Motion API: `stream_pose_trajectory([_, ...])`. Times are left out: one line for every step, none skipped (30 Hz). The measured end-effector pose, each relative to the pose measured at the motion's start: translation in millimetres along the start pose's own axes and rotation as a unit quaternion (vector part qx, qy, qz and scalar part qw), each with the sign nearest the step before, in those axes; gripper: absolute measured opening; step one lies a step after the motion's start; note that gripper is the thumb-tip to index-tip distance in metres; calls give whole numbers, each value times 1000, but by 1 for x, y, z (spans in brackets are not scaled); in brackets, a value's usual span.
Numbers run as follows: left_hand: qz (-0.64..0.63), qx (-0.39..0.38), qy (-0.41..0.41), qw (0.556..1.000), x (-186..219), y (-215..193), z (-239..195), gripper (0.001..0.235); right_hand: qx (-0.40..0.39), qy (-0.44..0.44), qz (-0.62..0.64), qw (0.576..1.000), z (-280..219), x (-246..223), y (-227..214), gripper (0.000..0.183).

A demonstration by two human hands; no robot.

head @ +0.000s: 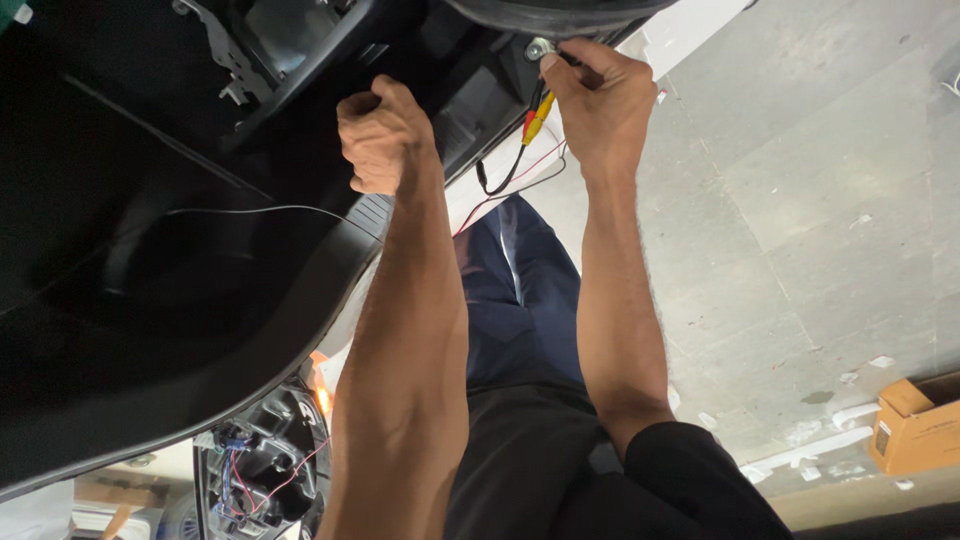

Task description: The person works on the wiring of a car's rear light assembly, connecting wires and using a multimeter to test connections. They then use electrical tape to insulate the wire connections.

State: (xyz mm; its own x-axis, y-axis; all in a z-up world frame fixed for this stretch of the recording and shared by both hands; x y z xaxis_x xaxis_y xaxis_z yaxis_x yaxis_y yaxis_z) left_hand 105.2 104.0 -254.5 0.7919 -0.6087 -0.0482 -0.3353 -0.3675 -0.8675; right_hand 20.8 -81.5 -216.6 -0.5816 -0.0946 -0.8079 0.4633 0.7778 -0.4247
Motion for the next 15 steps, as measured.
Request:
stream_pose_trajectory([-2, 3, -2, 1000, 0, -1, -2, 24, 1, 1, -1, 1000, -1, 0, -1, 19])
stream_pose_trajectory([-4, 7, -3, 1000, 1, -2, -3, 23, 2, 1, -1, 1000, 0, 0, 0, 20])
stream_pose_trajectory([-7, 11, -4, 1000, 2, -3, -4, 22, 4, 1, -1, 1000, 0, -1, 0, 20])
stream_pose_trajectory([-7, 13, -5, 1000, 3, -5, -5, 23, 7, 5, -3, 1000, 0, -1, 0, 20])
stream_pose_trajectory([-8, 14, -5, 1000, 3, -6, -7, 23, 10, 8, -5, 1000, -1, -2, 0, 20])
stream_pose_trajectory([-8, 16, -5, 1000, 4, -8, -7, 23, 13, 11, -7, 1000, 0, -3, 2, 20])
stream_pose_trajectory([-6, 11, -6, 1000, 5, -9, -8, 23, 16, 7, -6, 1000, 0, -4, 3, 19])
stream_pose_trajectory([-3, 5, -8, 1000, 6, -10, -8, 23, 20, 4, -7, 1000, 0, -6, 3, 18])
stream_pose_trajectory([0, -1, -9, 1000, 6, -11, -8, 23, 24, 0, -7, 1000, 0, -7, 4, 18])
stream_pose_trajectory([-1, -4, -10, 1000, 6, -12, -9, 23, 27, 12, -4, 1000, -1, -8, 4, 18])
stream_pose_trajectory([-3, -8, -11, 1000, 7, -12, -8, 24, 28, 23, -1, 999, -1, -9, 5, 18])
stream_pose_trajectory([-1, -13, -14, 1000, 5, -12, -9, 24, 30, 38, 0, 999, -3, -10, 5, 19])
stream_pose_trajectory([-2, -9, -15, 1000, 5, -12, -10, 24, 30, 41, 9, 999, -4, -11, 5, 19])
stream_pose_trajectory([-2, -6, -17, 1000, 5, -12, -9, 24, 30, 45, 17, 998, -4, -12, 6, 19])
stream_pose_trajectory([-1, -3, -18, 1000, 6, -11, -8, 24, 31, 49, 25, 998, -3, -12, 8, 19])
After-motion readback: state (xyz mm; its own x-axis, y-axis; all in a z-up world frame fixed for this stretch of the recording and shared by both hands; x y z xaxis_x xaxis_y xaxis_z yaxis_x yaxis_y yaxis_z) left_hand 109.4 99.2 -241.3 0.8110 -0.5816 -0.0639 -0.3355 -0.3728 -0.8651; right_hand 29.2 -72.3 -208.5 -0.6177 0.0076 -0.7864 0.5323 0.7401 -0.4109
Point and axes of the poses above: each hand's wrist, its own z-axis towards the middle knuckle, its own y-axis out of the palm, x = y × z, the point moved 1 cm from there along z, towards the middle knuckle, and after that the axes turned 3 degrees about z, right-handed, at the moved point
